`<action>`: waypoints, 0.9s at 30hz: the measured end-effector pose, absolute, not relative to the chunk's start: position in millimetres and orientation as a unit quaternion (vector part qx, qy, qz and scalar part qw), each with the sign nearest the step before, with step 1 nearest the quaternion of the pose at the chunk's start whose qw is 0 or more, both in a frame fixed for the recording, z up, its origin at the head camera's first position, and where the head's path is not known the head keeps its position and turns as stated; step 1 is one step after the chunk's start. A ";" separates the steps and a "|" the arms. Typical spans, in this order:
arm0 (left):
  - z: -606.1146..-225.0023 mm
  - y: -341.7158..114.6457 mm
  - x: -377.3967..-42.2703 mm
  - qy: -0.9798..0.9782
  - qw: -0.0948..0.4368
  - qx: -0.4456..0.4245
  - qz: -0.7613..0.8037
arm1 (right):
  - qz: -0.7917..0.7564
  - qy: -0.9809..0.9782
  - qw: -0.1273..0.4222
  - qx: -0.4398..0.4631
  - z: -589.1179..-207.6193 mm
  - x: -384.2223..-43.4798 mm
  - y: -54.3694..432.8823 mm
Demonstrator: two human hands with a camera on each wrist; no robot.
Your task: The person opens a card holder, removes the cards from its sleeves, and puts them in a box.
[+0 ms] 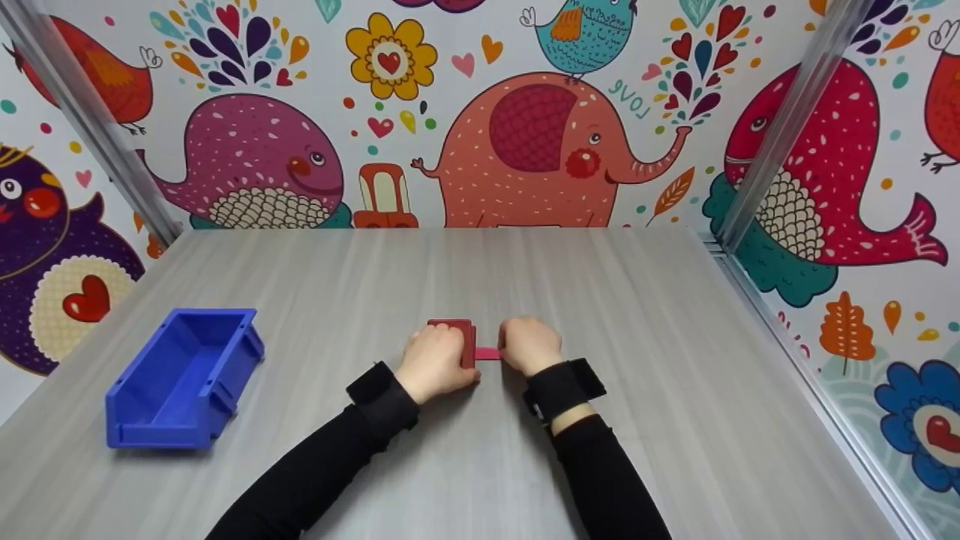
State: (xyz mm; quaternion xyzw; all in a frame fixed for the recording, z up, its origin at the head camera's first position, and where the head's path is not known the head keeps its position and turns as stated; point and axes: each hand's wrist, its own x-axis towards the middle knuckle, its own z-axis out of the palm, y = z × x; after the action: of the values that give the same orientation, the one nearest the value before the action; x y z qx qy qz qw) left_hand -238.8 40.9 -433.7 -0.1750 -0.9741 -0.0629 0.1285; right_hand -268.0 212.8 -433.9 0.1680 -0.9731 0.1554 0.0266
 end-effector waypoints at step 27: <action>-417.8 26.6 -231.5 -0.964 0.144 -0.175 -0.136 | 0.155 -0.973 0.031 0.169 -432.3 -267.4 214.1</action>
State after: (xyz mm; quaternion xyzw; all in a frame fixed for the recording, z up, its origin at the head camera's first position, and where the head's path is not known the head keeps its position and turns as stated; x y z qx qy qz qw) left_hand -231.5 26.6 -417.8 -0.1749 -0.9645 -0.1360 0.1439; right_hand -267.4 214.1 -432.3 0.1688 -0.9729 0.1551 0.0312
